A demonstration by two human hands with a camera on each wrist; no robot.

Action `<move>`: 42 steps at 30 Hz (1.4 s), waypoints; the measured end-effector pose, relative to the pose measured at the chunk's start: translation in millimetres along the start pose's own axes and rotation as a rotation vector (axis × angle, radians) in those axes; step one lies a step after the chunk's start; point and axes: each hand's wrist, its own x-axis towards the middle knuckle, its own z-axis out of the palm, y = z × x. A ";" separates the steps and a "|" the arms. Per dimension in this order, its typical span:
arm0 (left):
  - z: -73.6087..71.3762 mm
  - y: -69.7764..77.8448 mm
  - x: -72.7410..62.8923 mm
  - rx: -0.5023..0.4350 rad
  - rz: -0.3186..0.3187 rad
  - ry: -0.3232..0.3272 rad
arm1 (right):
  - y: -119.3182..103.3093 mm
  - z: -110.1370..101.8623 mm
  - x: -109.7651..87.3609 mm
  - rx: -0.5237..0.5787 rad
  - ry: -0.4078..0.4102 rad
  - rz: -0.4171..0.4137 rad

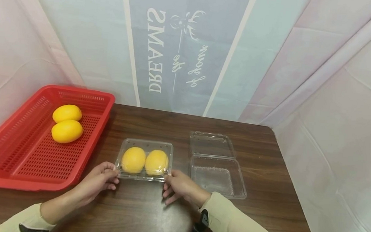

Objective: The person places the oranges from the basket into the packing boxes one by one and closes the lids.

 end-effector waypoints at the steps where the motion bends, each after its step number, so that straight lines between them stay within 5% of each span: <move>1: 0.6 0.3 0.3 -0.003 0.004 0.010 | -0.9 0.0 1.0 -0.006 0.003 -0.003; 22: 18.8 8.6 18.4 -0.145 0.082 0.137 | -16.0 -7.2 24.9 0.023 0.091 0.032; 42: 18.4 19.6 49.6 -0.231 0.097 0.241 | -43.7 -13.8 52.7 -0.062 0.096 0.036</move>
